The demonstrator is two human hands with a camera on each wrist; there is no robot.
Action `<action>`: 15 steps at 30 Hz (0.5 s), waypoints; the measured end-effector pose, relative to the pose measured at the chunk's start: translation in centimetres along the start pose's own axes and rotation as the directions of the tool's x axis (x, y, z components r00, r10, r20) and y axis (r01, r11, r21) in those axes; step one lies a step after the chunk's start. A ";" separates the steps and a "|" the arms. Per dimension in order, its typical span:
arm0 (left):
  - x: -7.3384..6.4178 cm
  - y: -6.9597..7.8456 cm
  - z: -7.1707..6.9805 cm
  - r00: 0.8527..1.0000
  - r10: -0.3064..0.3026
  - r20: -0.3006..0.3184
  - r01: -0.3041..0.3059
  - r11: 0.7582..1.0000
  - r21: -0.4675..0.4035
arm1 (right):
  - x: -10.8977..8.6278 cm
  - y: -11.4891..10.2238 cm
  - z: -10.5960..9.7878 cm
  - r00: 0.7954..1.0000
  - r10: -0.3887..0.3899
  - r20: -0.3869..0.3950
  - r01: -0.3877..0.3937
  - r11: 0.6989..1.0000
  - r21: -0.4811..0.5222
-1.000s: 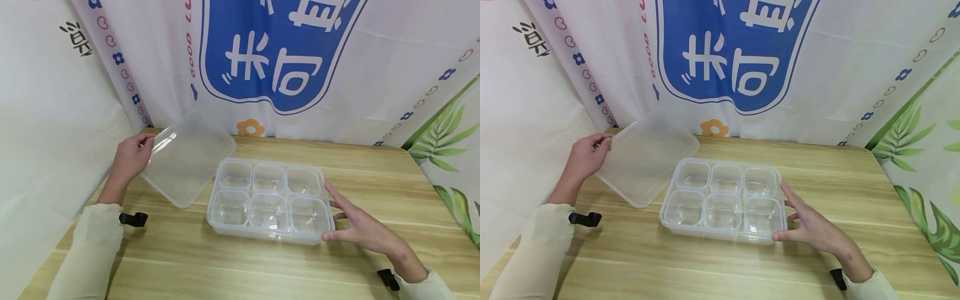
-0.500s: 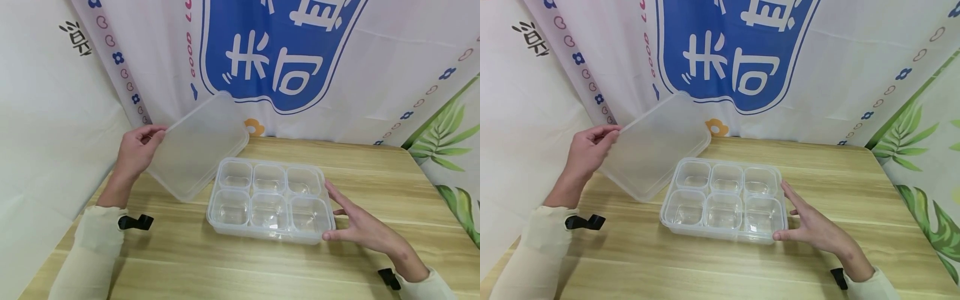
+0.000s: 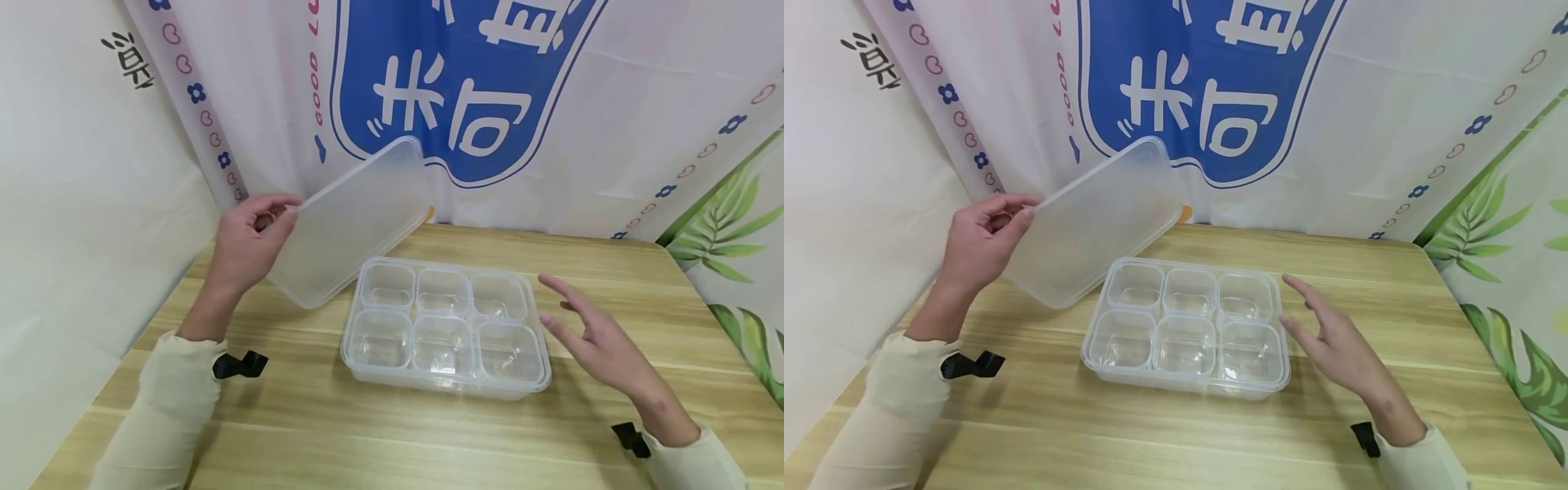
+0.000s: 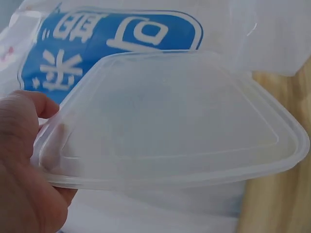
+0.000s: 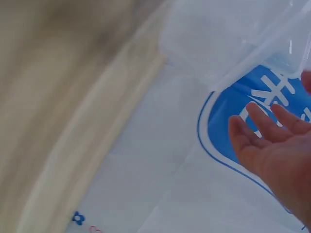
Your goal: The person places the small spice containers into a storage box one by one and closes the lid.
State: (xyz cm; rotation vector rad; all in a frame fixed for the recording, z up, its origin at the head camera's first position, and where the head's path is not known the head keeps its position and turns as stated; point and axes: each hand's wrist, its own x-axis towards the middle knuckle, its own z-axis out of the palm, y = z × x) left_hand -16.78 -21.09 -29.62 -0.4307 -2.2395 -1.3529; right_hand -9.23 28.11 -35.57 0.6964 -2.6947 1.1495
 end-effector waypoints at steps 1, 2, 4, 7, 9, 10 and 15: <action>0.0 0.4 0.3 0.999 0.031 -0.010 -0.031 0.999 0.018 | 0.5 -0.3 -0.1 1.000 -0.016 -0.026 0.016 1.000 0.011; 0.1 0.7 0.6 0.997 0.068 -0.019 -0.067 0.997 0.036 | 1.0 -0.6 -0.1 0.999 -0.025 -0.042 0.027 0.999 0.032; 0.3 1.4 1.1 0.989 0.145 -0.032 -0.143 0.988 0.065 | 2.0 -1.3 -0.2 0.998 -0.033 -0.054 0.038 0.994 0.100; 0.6 2.2 1.9 0.960 0.277 -0.035 -0.273 0.957 0.103 | 3.4 -2.0 -0.3 0.999 -0.018 -0.036 0.025 0.978 0.208; 0.7 2.8 2.4 0.934 0.357 -0.027 -0.351 0.927 0.130 | 4.3 -2.3 -0.5 1.000 0.005 -0.020 0.000 0.965 0.261; 0.7 3.0 2.7 0.918 0.395 -0.020 -0.388 0.909 0.149 | 4.8 -2.4 -0.5 1.000 0.020 -0.014 -0.015 0.959 0.284; 0.7 4.2 4.0 0.826 0.563 0.022 -0.554 0.806 0.206 | 7.1 -2.5 -1.0 0.996 0.078 0.045 -0.090 0.869 0.486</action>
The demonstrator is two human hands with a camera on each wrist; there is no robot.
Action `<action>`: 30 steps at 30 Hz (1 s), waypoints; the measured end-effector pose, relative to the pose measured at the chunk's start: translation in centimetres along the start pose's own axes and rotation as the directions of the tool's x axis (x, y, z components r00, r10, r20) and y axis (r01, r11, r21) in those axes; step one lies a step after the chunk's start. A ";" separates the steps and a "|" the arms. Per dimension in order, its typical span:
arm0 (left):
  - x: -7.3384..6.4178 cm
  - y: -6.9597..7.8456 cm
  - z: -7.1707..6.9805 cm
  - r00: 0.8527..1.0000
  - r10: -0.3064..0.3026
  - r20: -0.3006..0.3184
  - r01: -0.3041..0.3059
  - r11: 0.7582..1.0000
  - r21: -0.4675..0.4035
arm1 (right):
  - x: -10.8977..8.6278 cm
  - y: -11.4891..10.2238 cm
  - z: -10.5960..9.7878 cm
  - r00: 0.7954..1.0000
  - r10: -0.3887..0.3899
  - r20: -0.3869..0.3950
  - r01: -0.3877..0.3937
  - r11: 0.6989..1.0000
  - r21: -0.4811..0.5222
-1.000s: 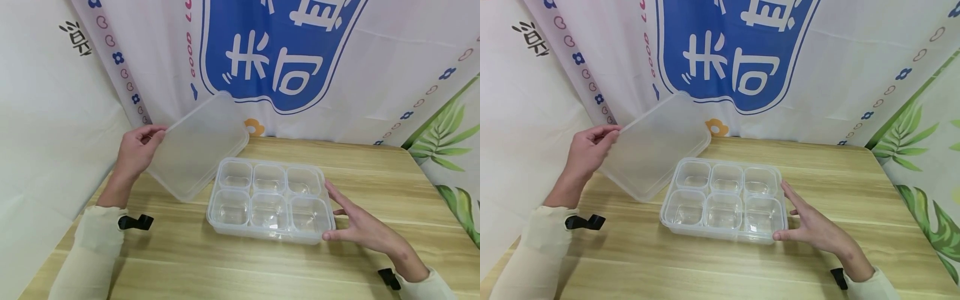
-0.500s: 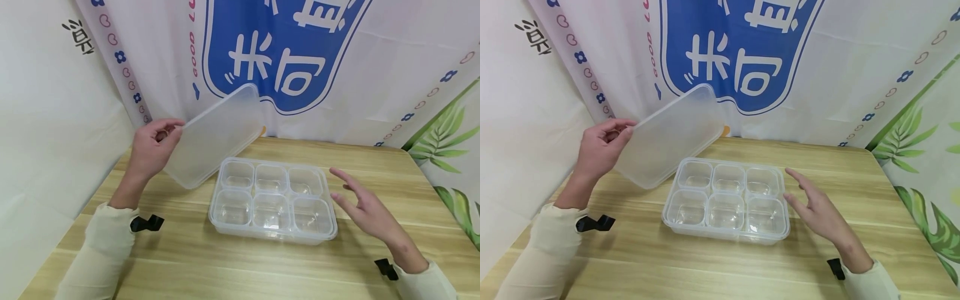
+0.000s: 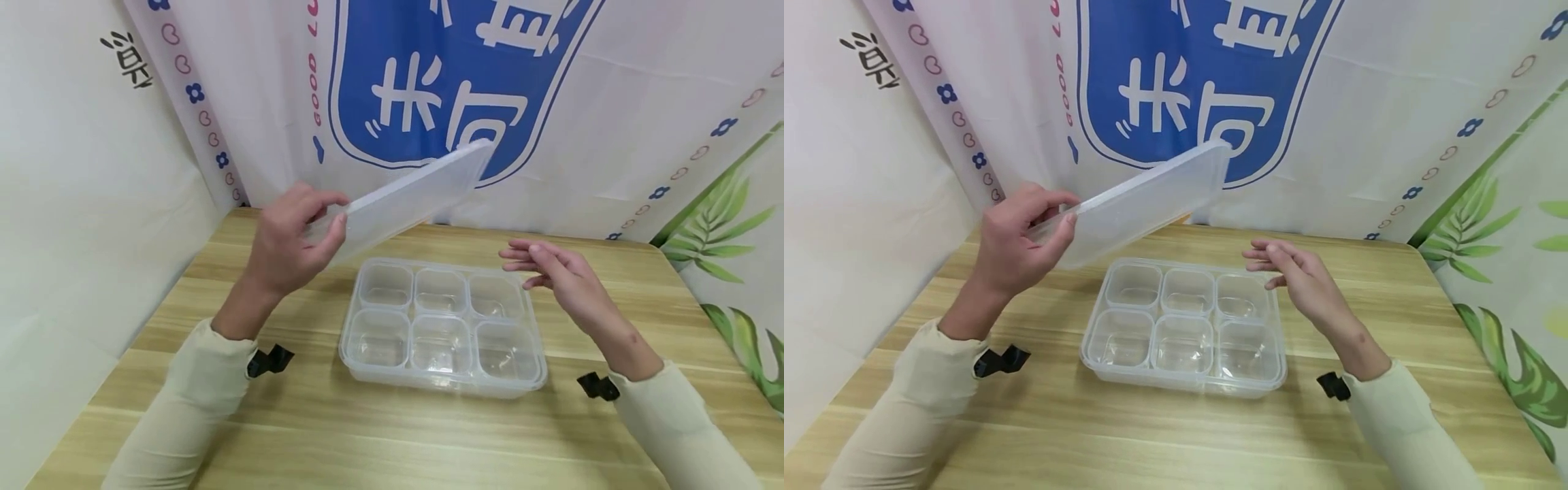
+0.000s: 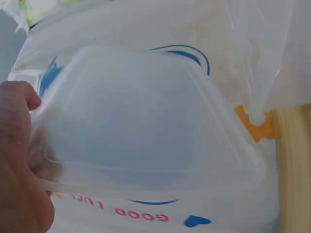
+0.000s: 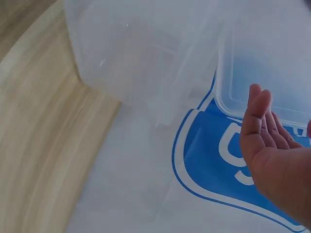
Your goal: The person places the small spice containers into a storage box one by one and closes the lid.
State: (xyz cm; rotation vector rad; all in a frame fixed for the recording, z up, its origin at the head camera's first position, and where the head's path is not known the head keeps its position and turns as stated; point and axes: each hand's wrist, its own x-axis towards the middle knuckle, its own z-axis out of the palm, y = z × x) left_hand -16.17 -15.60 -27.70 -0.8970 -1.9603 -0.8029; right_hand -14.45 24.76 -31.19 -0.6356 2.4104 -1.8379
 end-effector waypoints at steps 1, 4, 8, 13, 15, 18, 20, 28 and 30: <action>0.1 0.3 0.2 0.999 0.037 0.003 -0.037 0.999 0.006 | 0.5 0.0 -0.1 1.000 0.020 0.010 -0.020 0.997 0.070; 0.1 1.0 0.7 0.991 0.133 0.014 -0.133 0.991 0.000 | 1.6 0.1 -0.4 0.996 0.077 0.048 -0.086 0.963 0.256; -0.1 1.8 1.6 0.975 0.215 0.046 -0.214 0.976 -0.030 | 2.6 0.4 -0.7 0.987 0.127 0.102 -0.159 0.888 0.432; -0.4 2.2 2.3 0.961 0.259 0.095 -0.251 0.964 -0.093 | 2.9 0.6 -0.7 0.972 0.200 0.127 -0.237 0.798 0.554; -0.5 2.3 2.4 0.958 0.265 0.111 -0.252 0.960 -0.124 | 2.9 0.7 -0.6 0.964 0.238 0.115 -0.260 0.773 0.579; -0.7 2.2 2.5 0.953 0.277 0.125 -0.254 0.952 -0.172 | 2.9 0.8 -0.5 0.959 0.267 0.098 -0.270 0.748 0.607; -0.8 2.2 2.6 0.949 0.285 0.133 -0.255 0.945 -0.203 | 2.7 0.8 -0.4 0.960 0.264 0.097 -0.265 0.737 0.621; -1.7 1.8 3.3 0.935 0.302 0.187 -0.236 0.922 -0.308 | 1.6 1.7 -1.0 0.978 0.164 0.133 -0.209 0.673 0.710; -2.1 1.8 3.4 0.930 0.299 0.214 -0.219 0.918 -0.331 | 1.4 2.0 -1.1 0.981 0.130 0.143 -0.193 0.660 0.726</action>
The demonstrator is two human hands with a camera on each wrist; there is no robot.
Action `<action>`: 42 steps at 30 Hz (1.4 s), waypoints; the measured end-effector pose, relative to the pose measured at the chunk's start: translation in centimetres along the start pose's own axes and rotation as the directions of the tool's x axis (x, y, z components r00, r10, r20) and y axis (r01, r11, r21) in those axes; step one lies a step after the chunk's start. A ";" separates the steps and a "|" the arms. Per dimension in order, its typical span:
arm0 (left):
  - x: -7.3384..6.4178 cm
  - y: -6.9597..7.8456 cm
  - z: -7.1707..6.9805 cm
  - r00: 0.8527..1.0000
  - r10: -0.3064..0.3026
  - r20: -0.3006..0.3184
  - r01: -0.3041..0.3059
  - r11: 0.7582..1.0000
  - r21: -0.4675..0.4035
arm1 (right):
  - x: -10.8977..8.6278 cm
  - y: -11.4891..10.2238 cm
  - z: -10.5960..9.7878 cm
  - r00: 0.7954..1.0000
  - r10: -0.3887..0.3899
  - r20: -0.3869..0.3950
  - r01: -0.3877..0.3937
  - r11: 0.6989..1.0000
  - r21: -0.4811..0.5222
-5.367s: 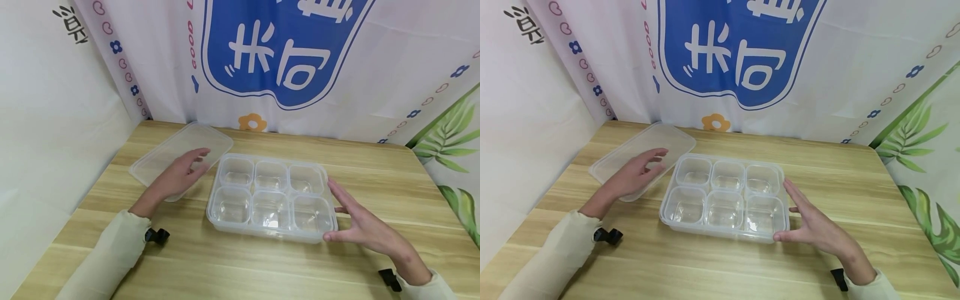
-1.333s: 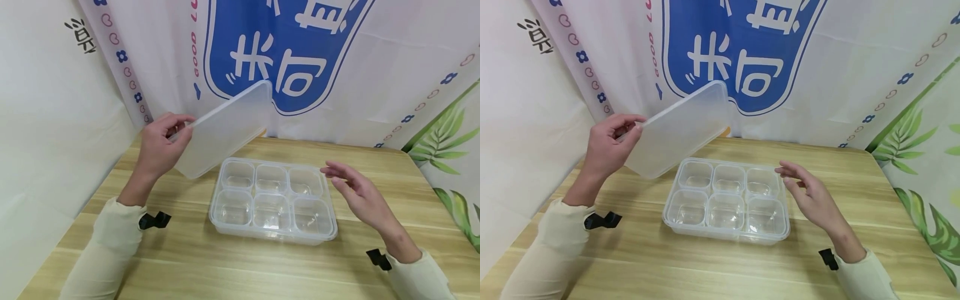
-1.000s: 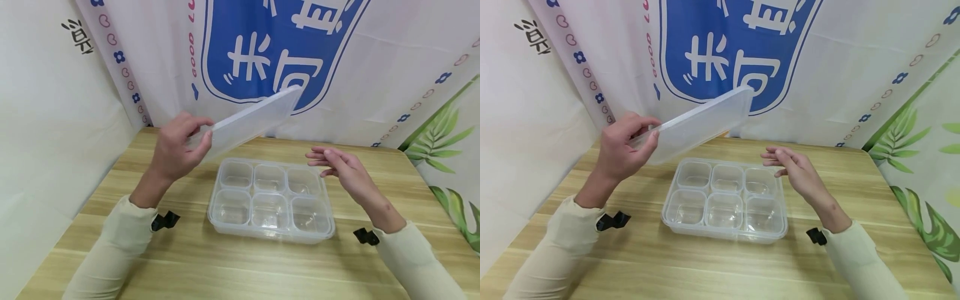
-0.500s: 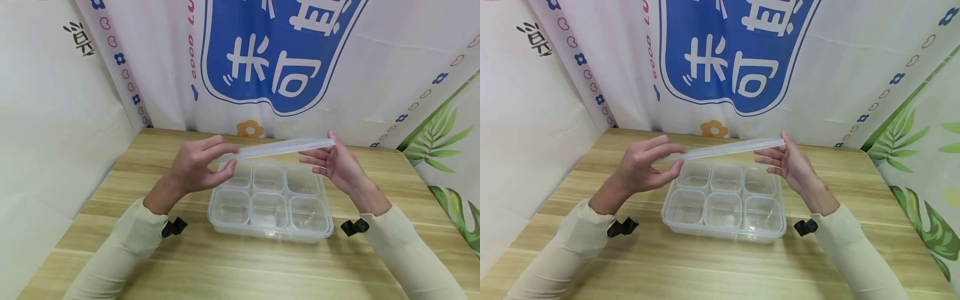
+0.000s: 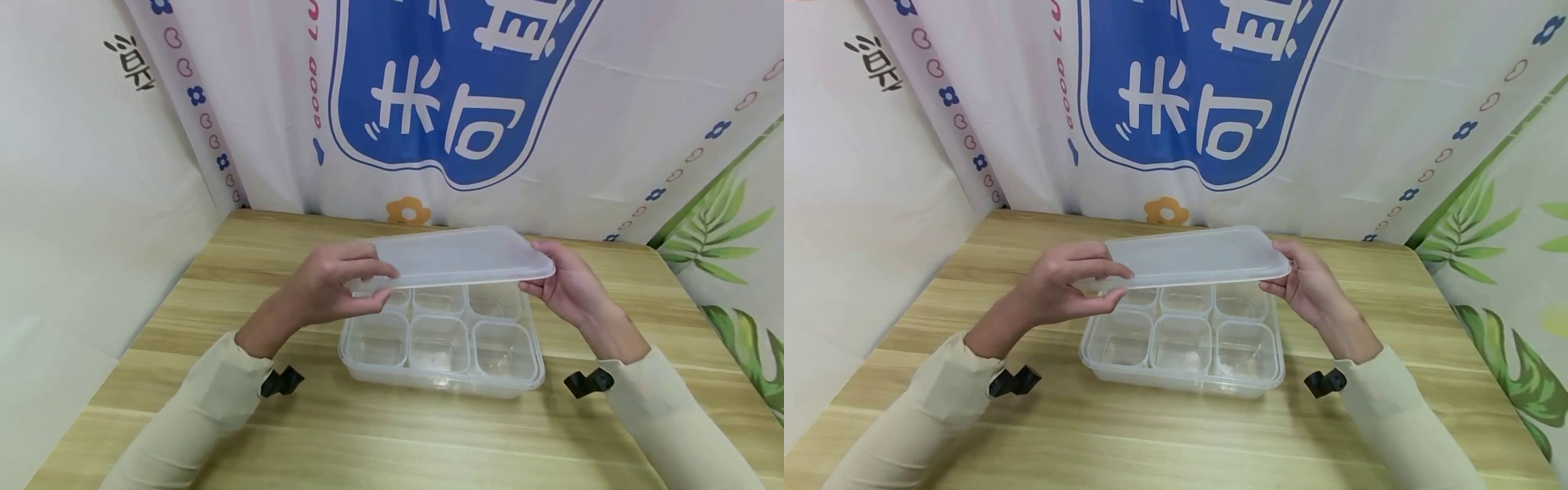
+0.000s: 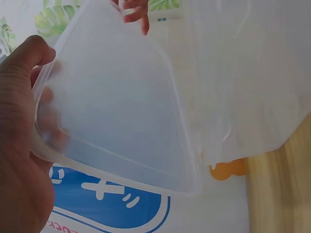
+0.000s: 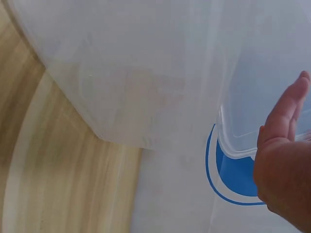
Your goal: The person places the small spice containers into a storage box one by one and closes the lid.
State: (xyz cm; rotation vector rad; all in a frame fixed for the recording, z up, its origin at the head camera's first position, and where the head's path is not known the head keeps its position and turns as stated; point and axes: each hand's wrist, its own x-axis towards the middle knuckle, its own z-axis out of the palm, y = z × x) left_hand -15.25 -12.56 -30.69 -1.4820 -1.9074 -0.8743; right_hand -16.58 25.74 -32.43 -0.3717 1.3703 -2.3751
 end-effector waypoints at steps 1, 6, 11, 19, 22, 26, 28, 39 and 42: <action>-0.2 0.0 0.1 1.000 0.000 0.011 0.000 1.000 -0.013 | -0.1 0.1 -0.2 1.000 -0.006 0.012 0.006 1.000 0.010; -1.2 0.2 0.9 0.998 -0.002 0.059 0.004 0.999 -0.041 | -1.2 0.4 -0.5 1.000 -0.015 0.002 0.015 1.000 0.013; -2.4 0.7 1.6 0.993 -0.039 0.114 0.047 0.996 -0.069 | -2.7 0.8 -0.5 0.999 -0.001 -0.044 -0.002 0.998 -0.064; -3.1 0.6 1.8 0.967 -0.164 0.195 0.187 0.977 -0.104 | -3.9 1.3 -0.8 0.996 0.023 -0.091 -0.037 0.987 -0.157; -3.4 0.4 1.7 0.943 -0.282 0.177 0.301 0.949 -0.089 | -4.3 1.6 -0.9 0.995 0.027 -0.099 -0.045 0.982 -0.181; -3.9 -0.4 1.5 0.875 -0.469 0.125 0.479 0.875 -0.068 | -4.9 1.9 -1.2 0.994 0.017 -0.104 -0.040 0.974 -0.225; -4.2 -1.0 1.4 0.840 -0.530 0.117 0.538 0.841 -0.057 | -5.3 2.1 -1.4 0.995 0.009 -0.101 -0.033 0.970 -0.243; -6.4 -3.6 1.8 0.744 -0.640 0.192 0.664 0.741 -0.098 | -6.7 3.5 -1.4 0.998 0.007 -0.069 -0.024 0.969 -0.244; -6.5 -3.6 1.9 0.728 -0.651 0.217 0.680 0.726 -0.102 | -7.0 3.8 -1.4 0.999 0.013 -0.051 -0.024 0.974 -0.224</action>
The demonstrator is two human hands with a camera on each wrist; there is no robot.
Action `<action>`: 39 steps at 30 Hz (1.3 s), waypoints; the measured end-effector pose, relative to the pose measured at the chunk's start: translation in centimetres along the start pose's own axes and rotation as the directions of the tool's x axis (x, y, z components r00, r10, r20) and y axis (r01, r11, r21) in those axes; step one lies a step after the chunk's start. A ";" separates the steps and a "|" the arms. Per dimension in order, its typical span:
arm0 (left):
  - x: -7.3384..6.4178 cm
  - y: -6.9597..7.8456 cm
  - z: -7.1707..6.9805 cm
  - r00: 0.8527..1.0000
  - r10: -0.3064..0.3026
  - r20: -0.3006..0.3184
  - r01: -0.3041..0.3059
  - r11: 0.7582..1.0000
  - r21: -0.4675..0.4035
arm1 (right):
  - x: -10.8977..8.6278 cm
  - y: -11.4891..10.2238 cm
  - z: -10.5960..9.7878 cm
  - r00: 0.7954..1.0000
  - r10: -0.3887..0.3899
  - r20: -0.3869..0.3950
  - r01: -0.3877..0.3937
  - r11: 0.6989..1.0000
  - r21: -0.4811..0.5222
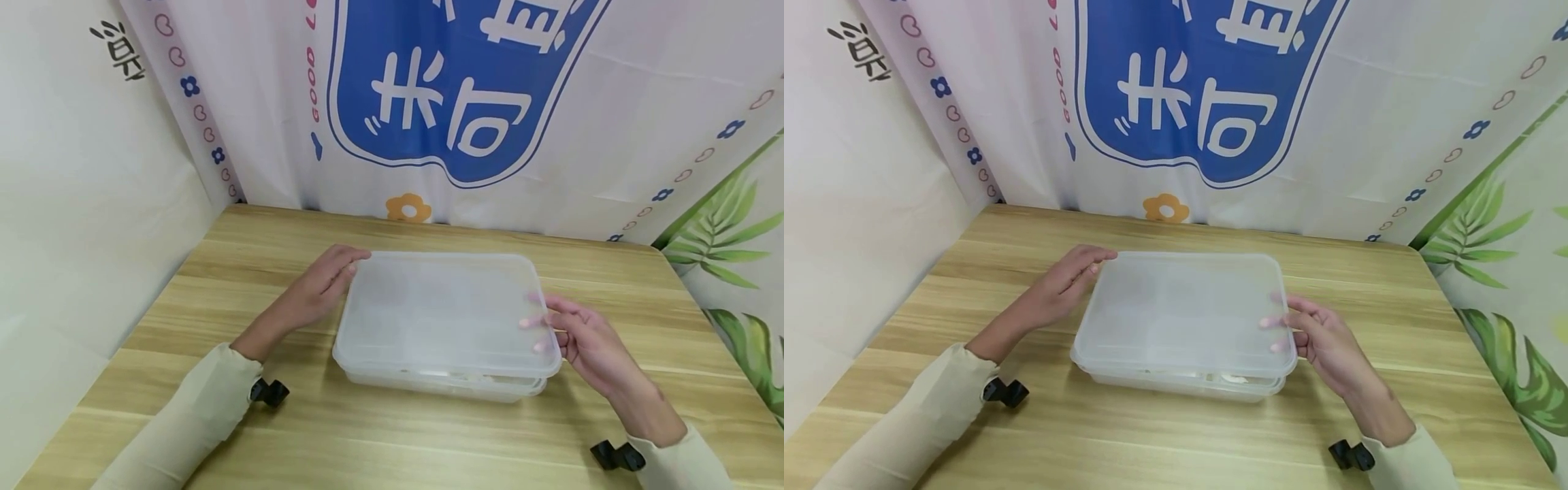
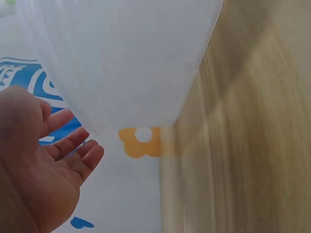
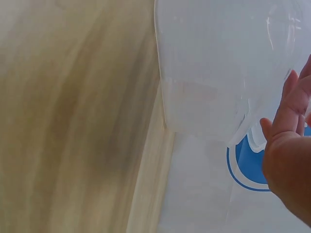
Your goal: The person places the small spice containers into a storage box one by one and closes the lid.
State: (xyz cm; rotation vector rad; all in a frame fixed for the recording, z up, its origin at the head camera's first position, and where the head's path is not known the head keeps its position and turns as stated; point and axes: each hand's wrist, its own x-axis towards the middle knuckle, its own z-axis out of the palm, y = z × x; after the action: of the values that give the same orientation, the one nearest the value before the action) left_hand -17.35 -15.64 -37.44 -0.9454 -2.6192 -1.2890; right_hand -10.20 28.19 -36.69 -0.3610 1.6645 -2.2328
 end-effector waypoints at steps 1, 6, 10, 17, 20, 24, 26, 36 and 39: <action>-0.1 0.0 0.1 1.000 -0.008 0.009 0.008 1.000 -0.001 | -0.1 0.1 0.0 1.000 0.002 0.006 -0.002 1.000 0.009; -0.4 0.0 0.5 0.999 0.006 0.040 -0.007 1.000 0.025 | -0.4 0.3 0.1 1.000 0.007 0.014 -0.007 1.000 0.014; -0.6 0.2 0.9 0.999 0.030 0.040 -0.033 0.996 0.087 | -0.5 0.4 0.2 0.998 0.028 -0.063 -0.034 0.994 -0.106; -0.8 0.6 0.8 0.997 -0.006 0.076 -0.009 0.982 0.189 | -0.7 0.4 1.0 0.965 -0.056 -0.257 -0.114 0.790 -0.602; -0.8 0.7 0.8 0.996 -0.015 0.088 -0.004 0.977 0.211 | -0.7 0.5 1.2 0.967 -0.145 -0.208 -0.050 0.693 -0.719; -0.9 0.7 0.8 0.996 -0.009 0.093 -0.012 0.976 0.219 | -0.7 0.6 1.4 0.958 -0.246 -0.150 0.005 0.535 -0.845; -0.9 0.7 0.8 0.995 -0.009 0.103 -0.015 0.975 0.223 | -0.6 0.6 1.4 0.953 -0.274 -0.133 0.013 0.474 -0.881; -0.9 1.4 0.4 0.981 -0.011 0.192 -0.043 0.960 0.277 | -0.4 0.5 0.6 0.947 -0.318 -0.048 0.066 0.339 -0.938; -0.8 1.7 0.4 0.979 -0.008 0.203 -0.053 0.956 0.290 | -0.3 0.4 0.5 0.950 -0.308 -0.049 0.057 0.327 -0.943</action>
State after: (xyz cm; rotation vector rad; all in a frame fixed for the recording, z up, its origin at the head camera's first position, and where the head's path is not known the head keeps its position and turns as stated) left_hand -15.68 -15.03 -36.79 -1.0994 -2.8327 -0.7994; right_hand -9.68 27.72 -36.93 -0.5890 3.0775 -1.1117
